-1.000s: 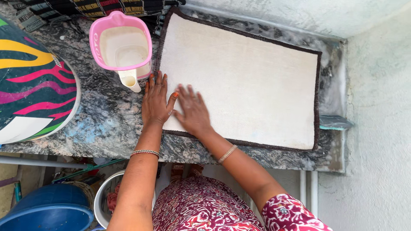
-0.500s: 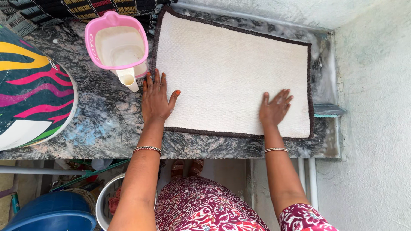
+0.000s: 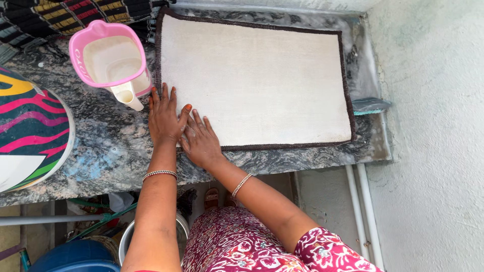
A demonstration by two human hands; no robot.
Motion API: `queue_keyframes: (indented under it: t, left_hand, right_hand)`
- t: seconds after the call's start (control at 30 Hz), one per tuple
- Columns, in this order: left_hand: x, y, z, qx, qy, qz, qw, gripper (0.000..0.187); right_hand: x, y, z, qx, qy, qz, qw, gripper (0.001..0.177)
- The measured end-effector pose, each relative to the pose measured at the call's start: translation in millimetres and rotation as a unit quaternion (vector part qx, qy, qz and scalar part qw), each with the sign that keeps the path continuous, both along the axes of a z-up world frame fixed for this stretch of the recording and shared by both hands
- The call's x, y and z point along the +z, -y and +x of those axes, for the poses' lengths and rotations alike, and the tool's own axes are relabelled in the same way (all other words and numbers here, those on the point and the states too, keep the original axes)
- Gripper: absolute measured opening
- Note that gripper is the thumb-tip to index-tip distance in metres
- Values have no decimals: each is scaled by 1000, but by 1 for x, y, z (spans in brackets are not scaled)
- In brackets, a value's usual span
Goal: The person washes a patterned door mat by applying soap and water from a pitcher, scrubbing the surface by hand, and then flipping it over to flatten and wipe the reverse side.
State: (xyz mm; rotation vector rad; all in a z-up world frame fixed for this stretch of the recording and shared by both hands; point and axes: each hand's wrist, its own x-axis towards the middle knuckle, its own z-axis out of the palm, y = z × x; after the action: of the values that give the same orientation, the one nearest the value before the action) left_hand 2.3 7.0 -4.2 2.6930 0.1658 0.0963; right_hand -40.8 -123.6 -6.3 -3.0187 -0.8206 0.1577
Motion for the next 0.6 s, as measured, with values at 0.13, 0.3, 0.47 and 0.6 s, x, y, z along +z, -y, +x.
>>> queue_keyframes:
  t: [0.13, 0.3, 0.47, 0.6]
  left_hand:
    - [-3, 5, 1, -18, 19, 85, 996, 84]
    - [-7, 6, 2, -11, 5, 74, 997, 81]
    - [-12, 19, 5, 26, -7, 108, 994, 73]
    - [-23, 66, 37, 72, 12, 48, 996, 81]
  right_hand:
    - [5, 92, 3, -126, -44, 73, 988, 70]
    - [15, 264, 9, -342, 6, -6, 940, 73]
    - [16, 358, 10, -473, 31, 12, 881, 70]
    - [13, 332, 21, -499, 2, -5, 866, 76]
